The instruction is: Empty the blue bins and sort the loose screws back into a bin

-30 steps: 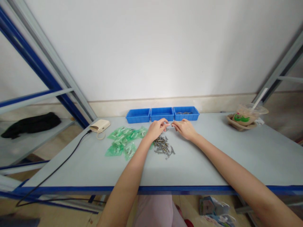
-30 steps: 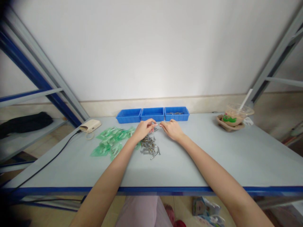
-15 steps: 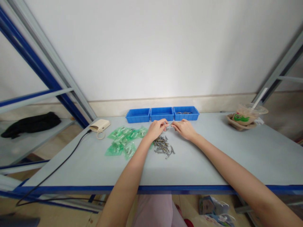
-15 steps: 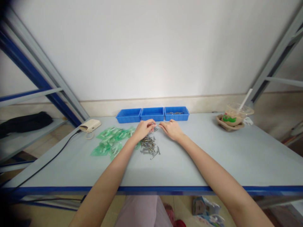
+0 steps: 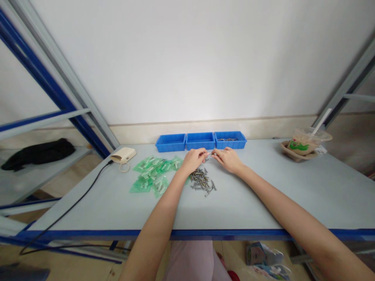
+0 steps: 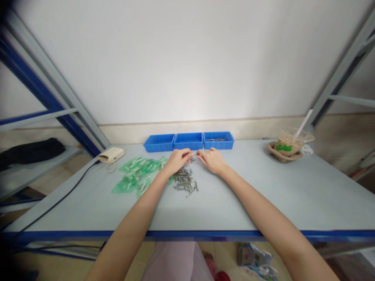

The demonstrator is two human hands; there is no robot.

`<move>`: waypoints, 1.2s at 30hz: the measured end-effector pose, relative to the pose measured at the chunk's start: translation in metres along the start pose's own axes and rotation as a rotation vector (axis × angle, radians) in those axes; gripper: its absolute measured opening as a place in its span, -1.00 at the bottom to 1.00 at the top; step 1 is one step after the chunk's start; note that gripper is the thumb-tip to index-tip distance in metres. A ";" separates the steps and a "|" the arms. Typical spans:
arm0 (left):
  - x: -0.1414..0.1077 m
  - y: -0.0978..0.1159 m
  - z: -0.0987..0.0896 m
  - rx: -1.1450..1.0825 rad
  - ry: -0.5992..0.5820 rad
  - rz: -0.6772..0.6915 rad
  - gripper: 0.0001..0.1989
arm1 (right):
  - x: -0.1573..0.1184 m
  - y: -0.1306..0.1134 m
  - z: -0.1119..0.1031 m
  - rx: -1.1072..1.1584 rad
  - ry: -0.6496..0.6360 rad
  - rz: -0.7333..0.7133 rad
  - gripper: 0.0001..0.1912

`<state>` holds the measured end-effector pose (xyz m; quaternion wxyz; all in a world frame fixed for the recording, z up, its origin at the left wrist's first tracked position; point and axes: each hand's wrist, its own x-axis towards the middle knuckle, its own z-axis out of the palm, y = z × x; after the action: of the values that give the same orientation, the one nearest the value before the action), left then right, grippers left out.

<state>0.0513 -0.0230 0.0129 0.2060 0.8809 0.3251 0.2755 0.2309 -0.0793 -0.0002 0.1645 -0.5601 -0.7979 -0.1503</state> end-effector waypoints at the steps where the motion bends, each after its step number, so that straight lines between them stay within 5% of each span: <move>1: 0.000 0.000 0.000 0.003 0.001 0.003 -0.70 | 0.000 0.000 0.000 0.005 0.007 -0.001 -0.68; 36: 0.000 0.001 -0.001 -0.009 0.031 -0.001 -0.67 | 0.000 0.001 0.002 -0.006 -0.061 0.021 -0.66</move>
<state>0.0512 -0.0232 0.0140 0.2052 0.8754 0.3272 0.2907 0.2314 -0.0783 -0.0022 0.1401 -0.5733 -0.7960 -0.1340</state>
